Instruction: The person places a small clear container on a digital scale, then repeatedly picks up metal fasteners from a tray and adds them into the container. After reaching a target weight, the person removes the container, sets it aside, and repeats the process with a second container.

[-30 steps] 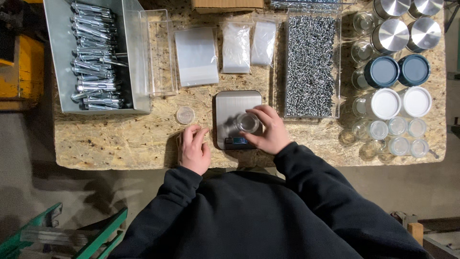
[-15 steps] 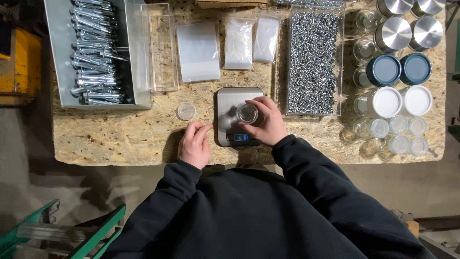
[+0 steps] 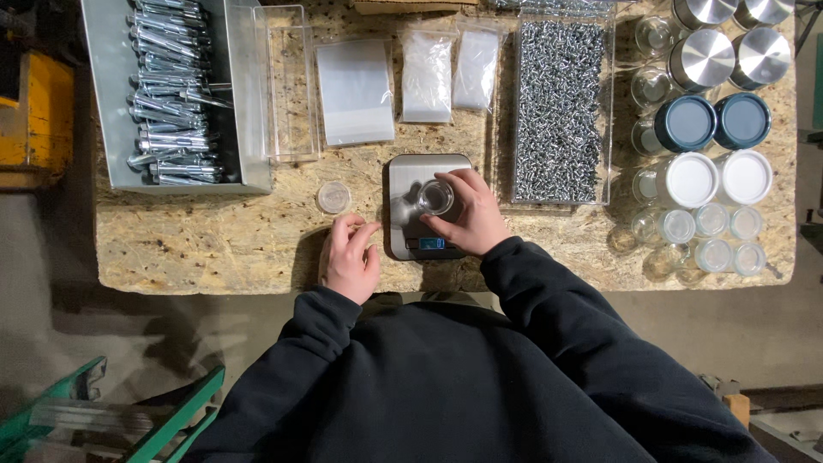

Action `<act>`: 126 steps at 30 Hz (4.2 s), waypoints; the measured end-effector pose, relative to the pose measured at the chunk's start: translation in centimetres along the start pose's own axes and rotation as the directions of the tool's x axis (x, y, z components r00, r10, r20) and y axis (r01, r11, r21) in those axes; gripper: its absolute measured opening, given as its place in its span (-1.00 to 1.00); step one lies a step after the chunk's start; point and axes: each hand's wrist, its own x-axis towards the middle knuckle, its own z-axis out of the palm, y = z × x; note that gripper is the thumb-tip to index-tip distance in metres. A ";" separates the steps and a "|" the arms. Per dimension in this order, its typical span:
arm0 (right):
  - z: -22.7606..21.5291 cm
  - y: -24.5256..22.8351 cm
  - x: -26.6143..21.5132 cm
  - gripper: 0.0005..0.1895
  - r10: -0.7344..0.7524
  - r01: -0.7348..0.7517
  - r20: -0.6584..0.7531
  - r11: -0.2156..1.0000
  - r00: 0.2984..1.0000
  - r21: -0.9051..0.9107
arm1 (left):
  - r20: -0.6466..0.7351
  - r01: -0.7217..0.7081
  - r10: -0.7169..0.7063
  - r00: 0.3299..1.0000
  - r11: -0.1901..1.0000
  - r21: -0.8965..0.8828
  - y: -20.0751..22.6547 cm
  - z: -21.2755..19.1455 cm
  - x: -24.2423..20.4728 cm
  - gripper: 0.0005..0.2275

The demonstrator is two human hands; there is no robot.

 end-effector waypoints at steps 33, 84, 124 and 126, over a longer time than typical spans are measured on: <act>-4.9 0.2 -14.4 -0.47 0.326 -0.323 -0.209 0.945 0.922 0.049 | 0.022 -0.077 0.078 0.997 0.996 -0.043 -0.3 -1.0 0.8 -0.81; -17.9 21.0 24.4 -0.65 0.267 -0.321 -0.177 0.774 0.947 -0.546 | 0.052 0.577 -0.590 0.806 0.802 0.155 -0.9 1.8 7.5 -0.63; -20.1 24.5 29.2 -0.86 0.265 -0.296 -0.133 0.838 0.955 -0.458 | -0.053 0.508 -0.505 0.861 0.857 0.083 -0.5 1.3 4.8 -0.75; -20.5 23.5 29.3 -0.86 0.351 -0.383 -0.191 0.907 0.917 -0.174 | -0.069 0.509 -0.504 0.861 0.853 0.117 -0.4 1.2 4.6 -0.75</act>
